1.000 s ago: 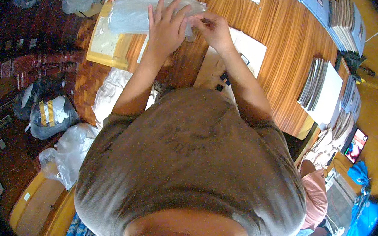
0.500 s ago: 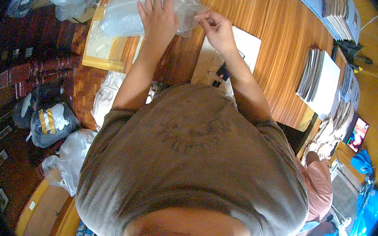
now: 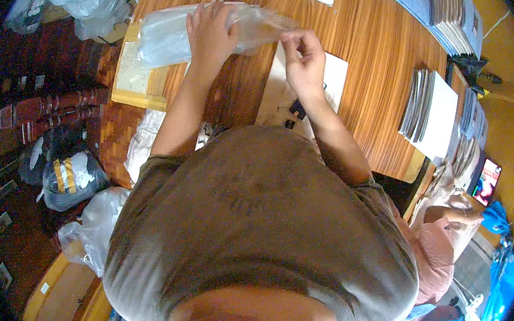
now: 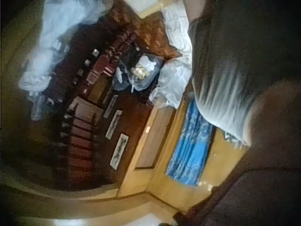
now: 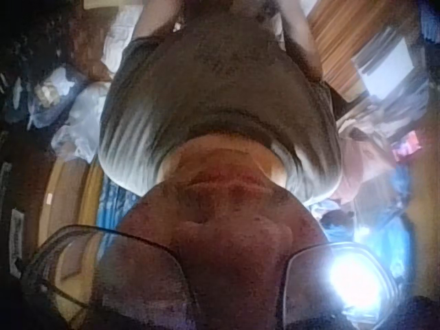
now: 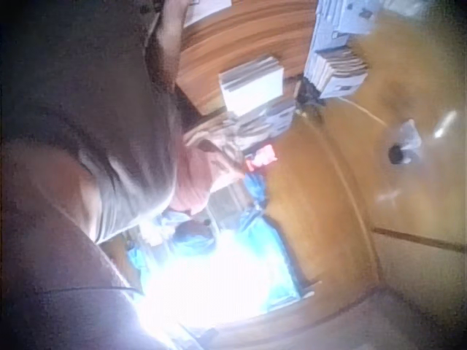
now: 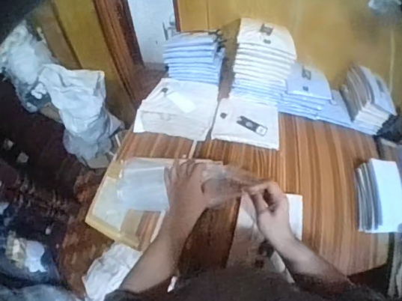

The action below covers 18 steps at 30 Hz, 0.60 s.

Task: The person packages textile products by placing folded shirts into individual plastic bags, sealing the bags, and stacking the packaged items.

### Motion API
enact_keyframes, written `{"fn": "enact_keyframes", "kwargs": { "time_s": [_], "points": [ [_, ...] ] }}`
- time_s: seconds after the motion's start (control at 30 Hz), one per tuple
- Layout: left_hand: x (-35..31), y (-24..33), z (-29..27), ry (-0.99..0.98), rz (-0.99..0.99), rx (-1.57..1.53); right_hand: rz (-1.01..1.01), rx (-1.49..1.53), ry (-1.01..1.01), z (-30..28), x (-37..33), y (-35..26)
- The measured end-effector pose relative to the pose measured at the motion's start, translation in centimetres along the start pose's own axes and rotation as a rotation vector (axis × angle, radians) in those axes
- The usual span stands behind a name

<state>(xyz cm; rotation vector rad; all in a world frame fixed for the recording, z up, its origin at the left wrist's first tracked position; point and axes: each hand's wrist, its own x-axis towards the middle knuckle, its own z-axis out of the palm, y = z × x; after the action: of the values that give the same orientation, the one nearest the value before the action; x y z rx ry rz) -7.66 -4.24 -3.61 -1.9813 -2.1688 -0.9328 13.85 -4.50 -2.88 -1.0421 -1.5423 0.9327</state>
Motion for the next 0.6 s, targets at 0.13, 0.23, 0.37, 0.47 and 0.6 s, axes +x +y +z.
{"fn": "enact_keyframes", "kwargs": {
  "time_s": [0.13, 0.23, 0.37, 0.47, 0.6],
  "points": [
    [1.1, -0.6, -0.2, 0.071, 0.131, -0.061, 0.141, 0.183, -0.116, 0.1, 1.7, -0.7],
    [1.1, -0.1, -0.6, 0.007, 0.291, -0.235, 0.113, 0.139, -0.147, 0.0, 2.5, 0.1],
    [2.5, 1.3, -2.0, -0.151, 0.578, -0.312, 0.271, 0.275, -0.060, 0.9, 3.4, 0.7],
    [1.2, -0.1, -0.8, -0.239, 0.588, -0.151, 0.194, 0.223, -0.001, 0.4, 3.4, 1.0],
    [2.1, -1.2, -1.3, -0.213, 0.600, -0.064, 0.168, 0.322, 0.060, 0.5, 2.9, 0.4]
  ]
}}
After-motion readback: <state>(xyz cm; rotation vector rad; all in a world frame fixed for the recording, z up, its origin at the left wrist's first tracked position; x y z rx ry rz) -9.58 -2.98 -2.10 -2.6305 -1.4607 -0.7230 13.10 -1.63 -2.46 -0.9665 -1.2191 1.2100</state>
